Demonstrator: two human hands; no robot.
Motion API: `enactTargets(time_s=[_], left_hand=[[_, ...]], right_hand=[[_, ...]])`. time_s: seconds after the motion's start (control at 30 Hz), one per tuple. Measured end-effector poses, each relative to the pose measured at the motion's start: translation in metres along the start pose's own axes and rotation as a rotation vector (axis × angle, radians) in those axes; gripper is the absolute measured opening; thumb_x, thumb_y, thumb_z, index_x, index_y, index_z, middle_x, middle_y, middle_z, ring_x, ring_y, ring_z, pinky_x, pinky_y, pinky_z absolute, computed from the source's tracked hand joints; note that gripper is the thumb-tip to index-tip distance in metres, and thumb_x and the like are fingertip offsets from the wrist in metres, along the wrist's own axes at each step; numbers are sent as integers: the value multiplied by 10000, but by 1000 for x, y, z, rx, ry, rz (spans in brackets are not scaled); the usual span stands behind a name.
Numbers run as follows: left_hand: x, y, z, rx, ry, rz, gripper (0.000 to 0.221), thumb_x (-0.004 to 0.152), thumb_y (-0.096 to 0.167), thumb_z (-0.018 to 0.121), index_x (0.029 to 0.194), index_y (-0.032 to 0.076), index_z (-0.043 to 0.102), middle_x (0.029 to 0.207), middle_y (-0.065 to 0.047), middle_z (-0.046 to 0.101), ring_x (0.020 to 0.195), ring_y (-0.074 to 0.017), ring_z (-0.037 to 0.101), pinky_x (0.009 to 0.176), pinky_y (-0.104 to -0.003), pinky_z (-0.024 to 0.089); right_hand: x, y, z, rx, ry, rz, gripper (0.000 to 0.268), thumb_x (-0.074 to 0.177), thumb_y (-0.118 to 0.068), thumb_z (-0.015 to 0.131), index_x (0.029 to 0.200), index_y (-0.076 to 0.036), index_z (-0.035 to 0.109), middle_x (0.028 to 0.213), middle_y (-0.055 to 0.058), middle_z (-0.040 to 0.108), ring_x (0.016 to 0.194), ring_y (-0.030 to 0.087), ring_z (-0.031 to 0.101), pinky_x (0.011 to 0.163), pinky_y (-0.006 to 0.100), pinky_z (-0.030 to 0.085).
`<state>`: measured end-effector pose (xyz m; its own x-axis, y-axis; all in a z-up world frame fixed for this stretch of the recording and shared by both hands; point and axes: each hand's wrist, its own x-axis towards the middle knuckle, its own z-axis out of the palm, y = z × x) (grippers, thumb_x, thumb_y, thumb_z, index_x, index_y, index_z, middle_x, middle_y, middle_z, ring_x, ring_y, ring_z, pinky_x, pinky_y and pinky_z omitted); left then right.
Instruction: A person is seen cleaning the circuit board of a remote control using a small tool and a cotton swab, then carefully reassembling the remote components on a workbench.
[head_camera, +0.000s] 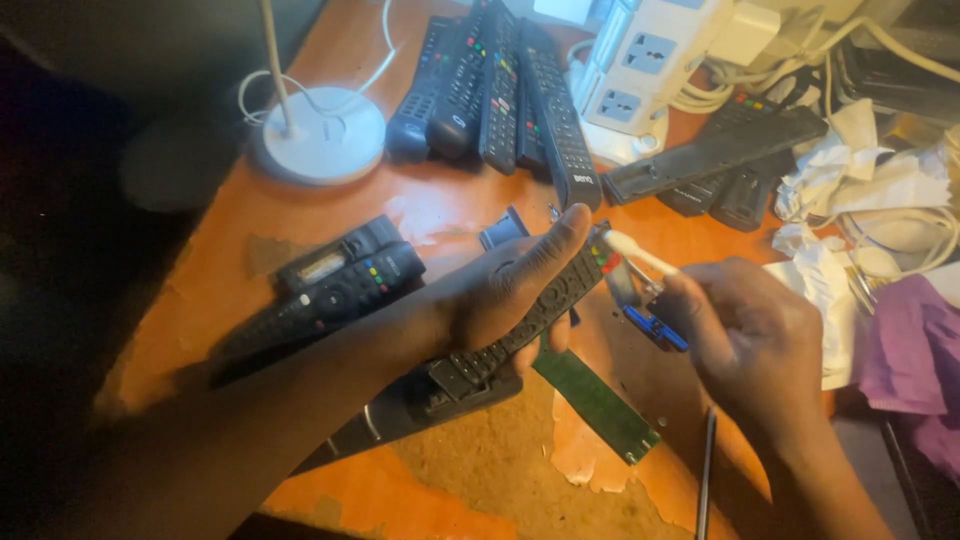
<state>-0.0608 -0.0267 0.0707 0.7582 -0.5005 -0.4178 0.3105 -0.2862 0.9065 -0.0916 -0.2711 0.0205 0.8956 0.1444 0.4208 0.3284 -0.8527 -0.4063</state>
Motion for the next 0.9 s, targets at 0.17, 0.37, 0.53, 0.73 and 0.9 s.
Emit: enactTargets(time_s=[0.17,0.37,0.53,0.73,0.9], left_hand=[[1,-5,1,10,-40,22,918,829,749,136,636,1,631,424,-159,533,307,-219,472,366,-324,406],[0,-3,-2,-11,14,-18,941,786,773,155,605,-23,622,426,-184,545,320,-232,487,408,-330,456],[6,-10,-1,-177,-9,69,742,841,773,232,651,109,503,486,-62,474,321,-184,484,325,-300,381],[7,-7,-5,-105,19,-72,982,753,808,102,698,-8,645,450,-191,548,334,-262,493,383,-359,433],[17,-11,-8,-182,62,-29,993,724,832,142,664,-22,644,468,-188,549,339,-266,483,367,-322,409]], right_hand=[[-2,6,17,177,-105,-119,172,1007,-254,641,964,-127,749,822,31,696,723,187,640,670,335,469],[0,28,9,34,97,-26,175,1090,-161,683,963,-58,747,863,53,703,787,184,633,743,336,460],[-14,-21,17,340,-173,-262,146,980,-247,638,936,-132,717,770,4,670,633,156,556,583,298,444],[-2,14,6,94,-41,72,209,1048,-229,662,960,-76,774,855,60,749,750,178,668,699,347,479],[-5,-1,10,134,-121,-9,210,1018,-227,608,978,-98,769,887,43,768,785,209,702,718,349,492]])
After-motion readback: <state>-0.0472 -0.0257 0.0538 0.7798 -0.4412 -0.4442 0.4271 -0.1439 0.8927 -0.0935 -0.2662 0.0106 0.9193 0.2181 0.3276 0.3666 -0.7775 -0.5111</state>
